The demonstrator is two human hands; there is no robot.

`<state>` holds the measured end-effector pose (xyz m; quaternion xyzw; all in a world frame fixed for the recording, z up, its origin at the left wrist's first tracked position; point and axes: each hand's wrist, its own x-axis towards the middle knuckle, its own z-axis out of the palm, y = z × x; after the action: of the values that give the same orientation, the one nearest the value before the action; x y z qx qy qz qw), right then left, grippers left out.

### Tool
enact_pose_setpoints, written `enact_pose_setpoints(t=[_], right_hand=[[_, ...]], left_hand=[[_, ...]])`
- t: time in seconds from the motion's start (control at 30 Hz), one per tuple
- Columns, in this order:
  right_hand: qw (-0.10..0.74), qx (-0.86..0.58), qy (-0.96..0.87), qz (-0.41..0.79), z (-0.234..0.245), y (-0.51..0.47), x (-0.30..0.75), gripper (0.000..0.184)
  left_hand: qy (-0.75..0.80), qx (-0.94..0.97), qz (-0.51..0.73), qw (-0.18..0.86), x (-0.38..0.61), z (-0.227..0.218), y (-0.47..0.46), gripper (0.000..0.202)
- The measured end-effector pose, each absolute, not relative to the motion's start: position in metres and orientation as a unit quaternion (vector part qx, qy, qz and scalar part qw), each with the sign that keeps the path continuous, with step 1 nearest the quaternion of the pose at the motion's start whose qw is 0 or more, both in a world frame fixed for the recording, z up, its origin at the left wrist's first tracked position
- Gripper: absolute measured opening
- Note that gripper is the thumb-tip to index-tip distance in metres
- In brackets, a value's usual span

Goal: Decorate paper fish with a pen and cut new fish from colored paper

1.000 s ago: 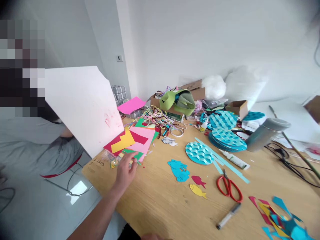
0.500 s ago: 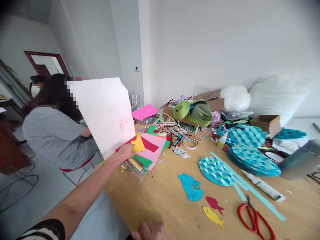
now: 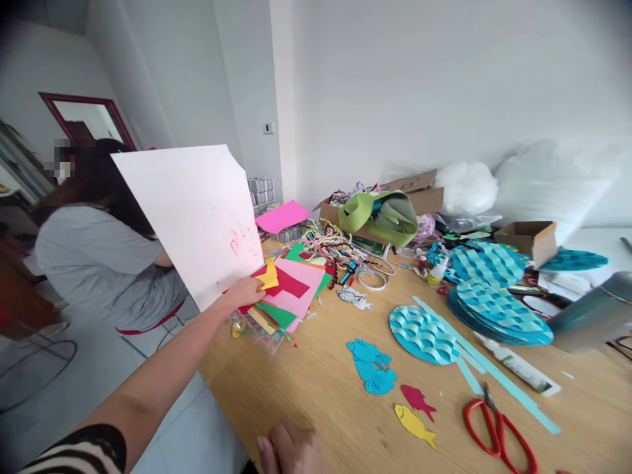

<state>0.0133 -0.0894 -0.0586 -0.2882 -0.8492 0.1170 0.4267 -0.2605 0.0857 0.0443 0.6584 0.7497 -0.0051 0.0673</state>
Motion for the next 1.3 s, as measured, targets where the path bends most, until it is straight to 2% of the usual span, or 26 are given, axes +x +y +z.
enact_pose_setpoints(t=[0.33, 0.47, 0.6, 0.7, 0.8, 0.9, 0.97, 1.07, 1.13, 1.2, 1.3], right_hand=[[0.394, -0.289, -0.862, 0.137, -0.047, -0.091, 0.016, 0.049], [0.393, -0.298, -0.863, 0.111, -0.046, -0.091, 0.016, 0.052], [0.363, -0.293, -0.875, 0.132, -0.041, -0.092, 0.020, 0.045], [0.351, -0.307, -0.866, 0.183, -0.035, -0.091, 0.024, 0.040], [0.419, -0.369, -0.782, 0.277, -0.024, -0.084, 0.032, 0.042], [0.492, -0.459, -0.606, 0.424, -0.005, -0.072, 0.046, 0.046], [0.521, -0.451, -0.479, 0.544, 0.009, -0.066, 0.056, 0.054], [0.492, -0.377, -0.345, 0.705, 0.023, -0.066, 0.066, 0.071], [0.458, -0.319, -0.296, 0.775, 0.026, -0.072, 0.068, 0.075], [0.473, -0.285, -0.261, 0.792, 0.025, -0.080, 0.069, 0.071], [0.559, -0.303, -0.237, 0.735, 0.024, -0.089, 0.073, 0.052]], left_hand=[[0.780, 0.616, 0.095, 0.054, -0.260, 0.047, 0.078, 0.035], [0.789, 0.588, 0.177, 0.010, -0.253, 0.075, 0.060, 0.025], [0.757, 0.585, 0.290, -0.026, -0.244, 0.115, 0.031, 0.036], [0.725, 0.589, 0.359, 0.000, -0.235, 0.132, 0.007, 0.036], [0.678, 0.596, 0.421, 0.086, -0.219, 0.130, -0.016, 0.047], [0.514, 0.504, 0.558, 0.412, -0.196, 0.115, -0.038, 0.047], [0.455, 0.432, 0.566, 0.534, -0.178, 0.101, -0.051, 0.042], [0.422, 0.346, 0.562, 0.622, -0.152, 0.081, -0.067, 0.035], [0.414, 0.298, 0.562, 0.652, -0.136, 0.069, -0.075, 0.032], [0.409, 0.261, 0.552, 0.678, -0.123, 0.058, -0.082, 0.031], [0.421, 0.221, 0.526, 0.705, -0.110, 0.045, -0.093, 0.030]])
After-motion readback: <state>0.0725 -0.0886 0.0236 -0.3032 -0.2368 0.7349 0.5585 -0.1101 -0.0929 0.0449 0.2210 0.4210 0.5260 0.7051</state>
